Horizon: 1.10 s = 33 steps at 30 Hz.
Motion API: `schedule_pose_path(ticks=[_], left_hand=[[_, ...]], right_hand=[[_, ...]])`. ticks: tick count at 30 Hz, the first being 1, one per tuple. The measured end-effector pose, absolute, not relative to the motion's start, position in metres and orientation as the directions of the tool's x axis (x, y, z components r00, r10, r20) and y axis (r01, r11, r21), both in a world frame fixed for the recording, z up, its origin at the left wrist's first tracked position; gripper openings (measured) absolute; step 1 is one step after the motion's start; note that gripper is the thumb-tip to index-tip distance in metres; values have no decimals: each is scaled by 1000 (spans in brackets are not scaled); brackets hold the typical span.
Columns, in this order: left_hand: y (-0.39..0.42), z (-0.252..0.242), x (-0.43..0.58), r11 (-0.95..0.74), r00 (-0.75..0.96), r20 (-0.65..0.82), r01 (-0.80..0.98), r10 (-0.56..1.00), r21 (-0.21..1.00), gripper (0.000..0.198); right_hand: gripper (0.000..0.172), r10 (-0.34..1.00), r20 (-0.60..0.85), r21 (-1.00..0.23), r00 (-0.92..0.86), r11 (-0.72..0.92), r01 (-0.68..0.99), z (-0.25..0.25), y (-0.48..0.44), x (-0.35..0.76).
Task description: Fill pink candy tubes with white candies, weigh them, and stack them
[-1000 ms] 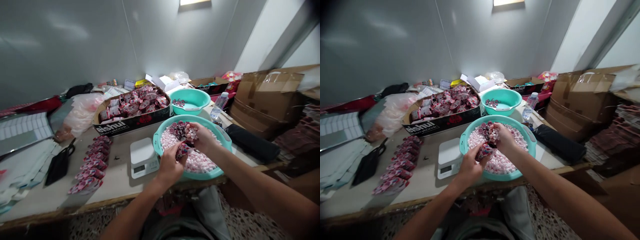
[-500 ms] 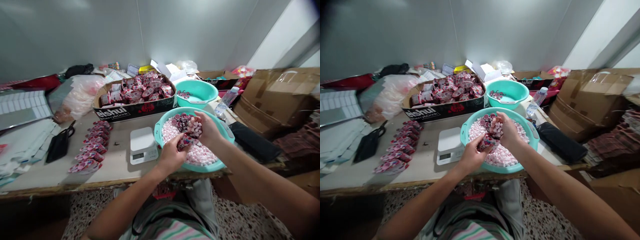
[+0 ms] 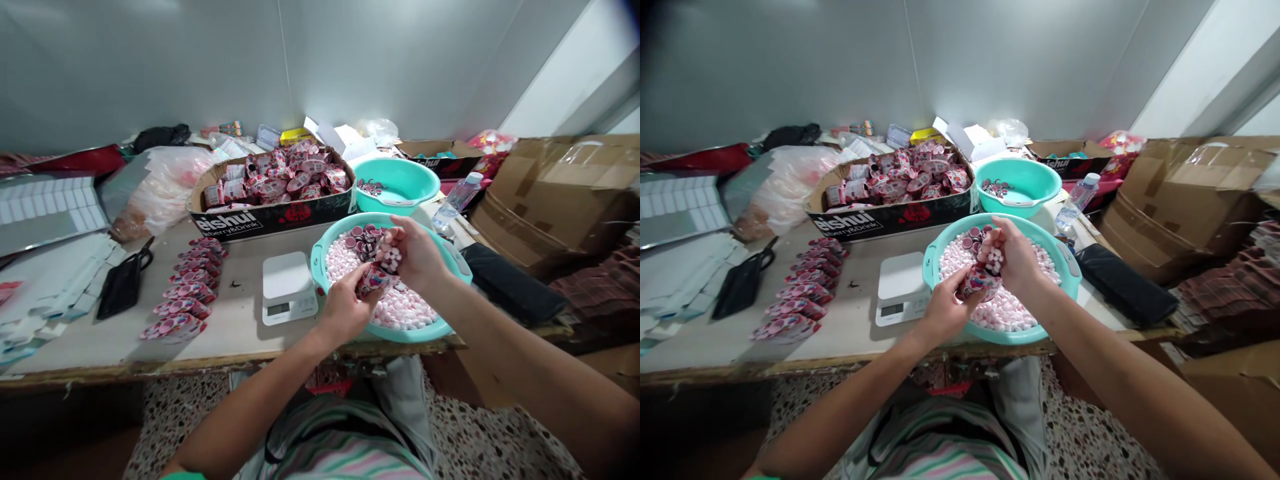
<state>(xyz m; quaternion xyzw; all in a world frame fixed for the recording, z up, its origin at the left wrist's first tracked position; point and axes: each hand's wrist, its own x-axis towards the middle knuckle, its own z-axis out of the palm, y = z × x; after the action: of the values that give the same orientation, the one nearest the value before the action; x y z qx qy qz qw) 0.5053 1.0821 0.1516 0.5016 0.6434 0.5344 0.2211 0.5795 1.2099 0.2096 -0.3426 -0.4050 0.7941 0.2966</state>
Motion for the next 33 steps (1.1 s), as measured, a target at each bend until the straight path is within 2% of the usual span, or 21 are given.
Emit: schedule_pose_path(ticks=[4, 11, 19, 22, 25, 27, 29, 30, 33], left_hand=[[1081, 153, 507, -99, -394, 324, 494, 860, 864, 45], [1079, 153, 507, -79, -425, 228, 340, 876, 937, 45], [1077, 154, 508, -119, -406, 279, 376, 870, 919, 42], [1071, 154, 507, -165, -420, 303, 333, 855, 928, 42], [1061, 152, 504, -221, -490, 344, 291, 801, 931, 41], [1055, 149, 500, -241, -528, 370, 298, 764, 924, 40], [1053, 145, 496, -252, -542, 388, 310, 745, 917, 39], [1053, 142, 494, -255, -543, 393, 313, 742, 915, 38], [1057, 137, 490, -253, -538, 401, 330, 741, 909, 37]], right_hand=[[29, 757, -269, -852, -596, -476, -219, 208, 1210, 579], [26, 746, -227, -870, -627, -445, -214, 210, 1204, 582], [36, 769, -78, -934, -635, -279, -224, 214, 1192, 586], [38, 797, -29, -944, -604, -220, -245, 216, 1199, 595], [37, 836, 60, -985, -545, -38, -166, 207, 1216, 615], [34, 798, 83, -989, -597, 139, 49, 192, 1226, 632], [29, 661, 17, -889, -750, 353, 291, 172, 1231, 646], [26, 577, -16, -816, -817, 465, 344, 162, 1231, 651], [20, 399, -41, -664, -916, 674, 324, 138, 1225, 655]])
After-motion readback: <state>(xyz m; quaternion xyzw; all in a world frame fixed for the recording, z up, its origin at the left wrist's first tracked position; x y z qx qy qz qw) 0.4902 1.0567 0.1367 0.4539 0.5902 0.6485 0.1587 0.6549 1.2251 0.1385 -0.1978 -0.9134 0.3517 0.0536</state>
